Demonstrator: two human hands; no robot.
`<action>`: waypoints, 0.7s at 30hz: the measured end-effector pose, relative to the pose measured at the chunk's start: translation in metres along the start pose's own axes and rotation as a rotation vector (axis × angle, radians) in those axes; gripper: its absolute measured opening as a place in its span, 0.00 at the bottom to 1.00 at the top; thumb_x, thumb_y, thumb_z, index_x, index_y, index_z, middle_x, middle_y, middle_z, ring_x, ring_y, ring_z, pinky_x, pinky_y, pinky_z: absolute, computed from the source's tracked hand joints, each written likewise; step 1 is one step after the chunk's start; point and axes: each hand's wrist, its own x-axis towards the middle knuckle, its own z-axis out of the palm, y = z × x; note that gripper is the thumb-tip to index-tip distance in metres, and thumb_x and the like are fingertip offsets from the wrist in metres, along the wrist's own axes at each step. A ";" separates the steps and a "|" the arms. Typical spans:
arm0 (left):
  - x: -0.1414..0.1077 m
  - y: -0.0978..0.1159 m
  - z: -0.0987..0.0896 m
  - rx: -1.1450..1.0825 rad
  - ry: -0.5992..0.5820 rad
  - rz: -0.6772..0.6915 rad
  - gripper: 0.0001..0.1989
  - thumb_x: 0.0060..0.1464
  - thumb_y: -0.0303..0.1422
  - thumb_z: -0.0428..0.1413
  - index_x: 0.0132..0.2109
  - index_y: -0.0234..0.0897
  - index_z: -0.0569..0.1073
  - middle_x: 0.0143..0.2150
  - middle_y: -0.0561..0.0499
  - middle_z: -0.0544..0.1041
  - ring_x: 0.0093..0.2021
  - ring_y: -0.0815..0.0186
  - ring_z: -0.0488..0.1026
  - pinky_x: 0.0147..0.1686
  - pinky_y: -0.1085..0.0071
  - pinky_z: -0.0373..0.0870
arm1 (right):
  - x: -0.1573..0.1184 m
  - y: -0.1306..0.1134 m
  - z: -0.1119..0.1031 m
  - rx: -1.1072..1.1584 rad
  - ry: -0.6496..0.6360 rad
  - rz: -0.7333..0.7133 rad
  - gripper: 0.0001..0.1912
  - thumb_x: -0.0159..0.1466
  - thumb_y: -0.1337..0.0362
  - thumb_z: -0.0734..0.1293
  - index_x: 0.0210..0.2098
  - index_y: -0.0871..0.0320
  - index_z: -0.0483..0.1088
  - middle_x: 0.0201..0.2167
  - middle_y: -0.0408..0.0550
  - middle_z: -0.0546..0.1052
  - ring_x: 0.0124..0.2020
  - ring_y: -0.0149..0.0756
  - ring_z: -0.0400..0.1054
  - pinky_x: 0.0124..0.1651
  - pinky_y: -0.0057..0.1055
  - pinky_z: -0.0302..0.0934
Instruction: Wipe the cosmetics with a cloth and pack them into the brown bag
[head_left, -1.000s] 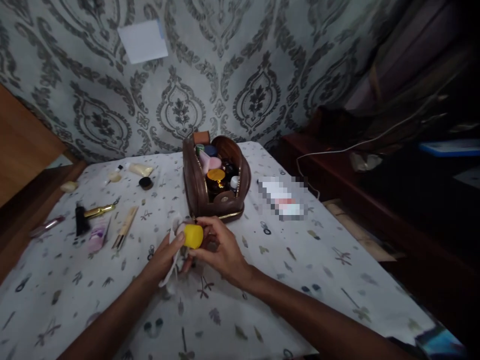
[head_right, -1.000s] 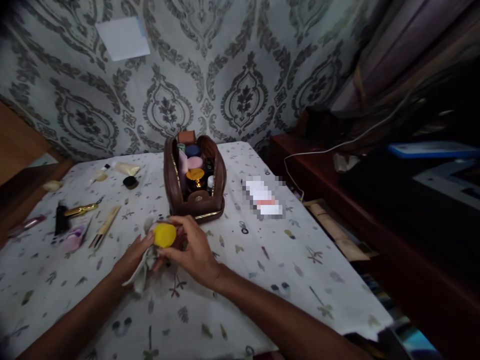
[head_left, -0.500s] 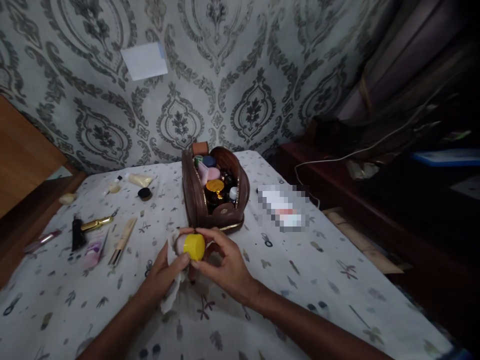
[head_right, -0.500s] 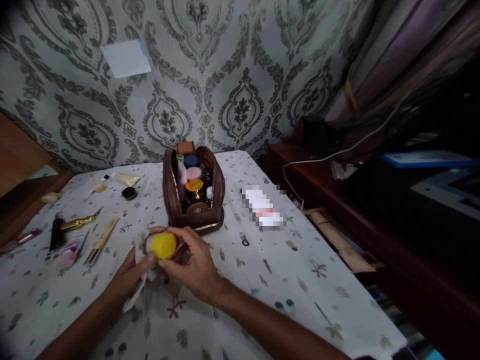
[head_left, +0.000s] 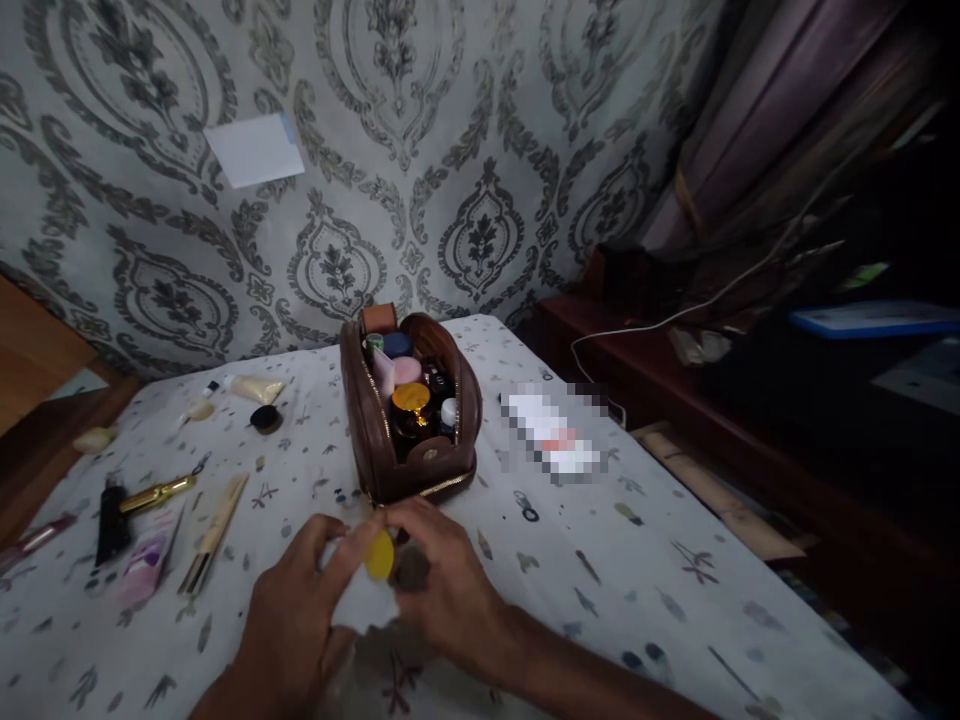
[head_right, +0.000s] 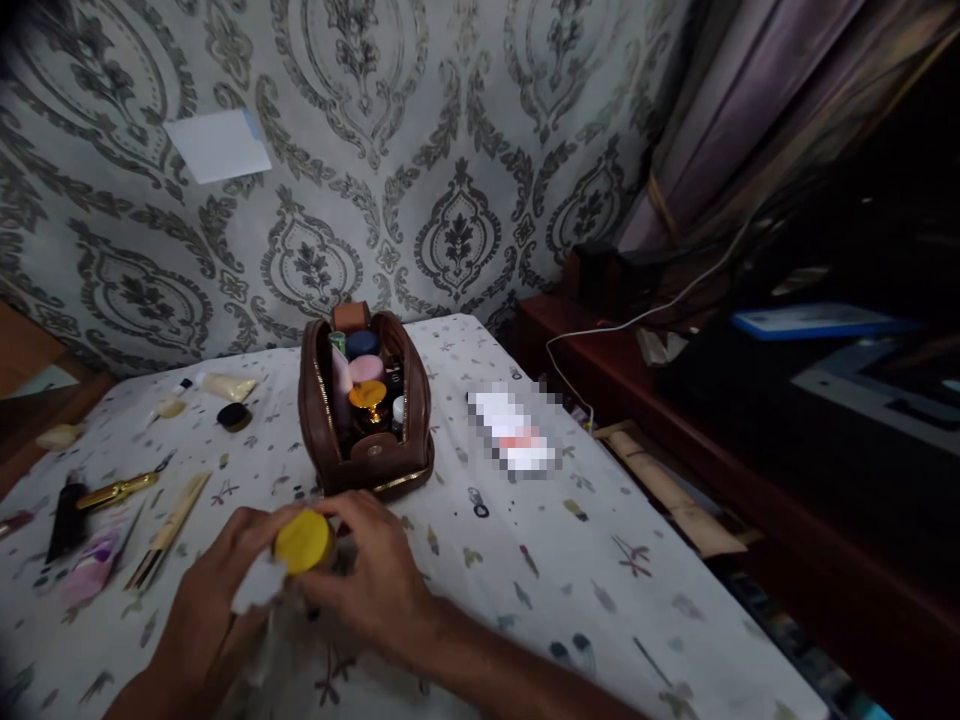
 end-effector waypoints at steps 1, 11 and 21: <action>0.003 -0.001 -0.003 0.054 -0.018 0.060 0.26 0.57 0.39 0.47 0.63 0.45 0.67 0.44 0.45 0.74 0.40 0.56 0.75 0.34 0.65 0.74 | 0.000 -0.001 -0.001 -0.050 -0.030 -0.069 0.18 0.51 0.68 0.74 0.42 0.56 0.72 0.39 0.47 0.78 0.41 0.40 0.70 0.44 0.34 0.64; 0.071 0.036 -0.019 0.151 -0.284 0.071 0.30 0.61 0.33 0.44 0.70 0.40 0.55 0.45 0.44 0.81 0.40 0.58 0.79 0.37 0.67 0.76 | 0.006 -0.028 -0.064 -0.005 -0.025 -0.046 0.19 0.51 0.63 0.76 0.41 0.52 0.72 0.36 0.44 0.78 0.35 0.37 0.72 0.37 0.32 0.69; 0.073 0.011 0.002 0.397 -0.205 0.383 0.39 0.48 0.20 0.44 0.69 0.41 0.53 0.29 0.52 0.77 0.23 0.64 0.76 0.17 0.73 0.68 | 0.050 -0.051 -0.116 -0.086 0.251 -0.034 0.17 0.59 0.58 0.73 0.48 0.49 0.72 0.41 0.48 0.78 0.40 0.37 0.75 0.39 0.30 0.72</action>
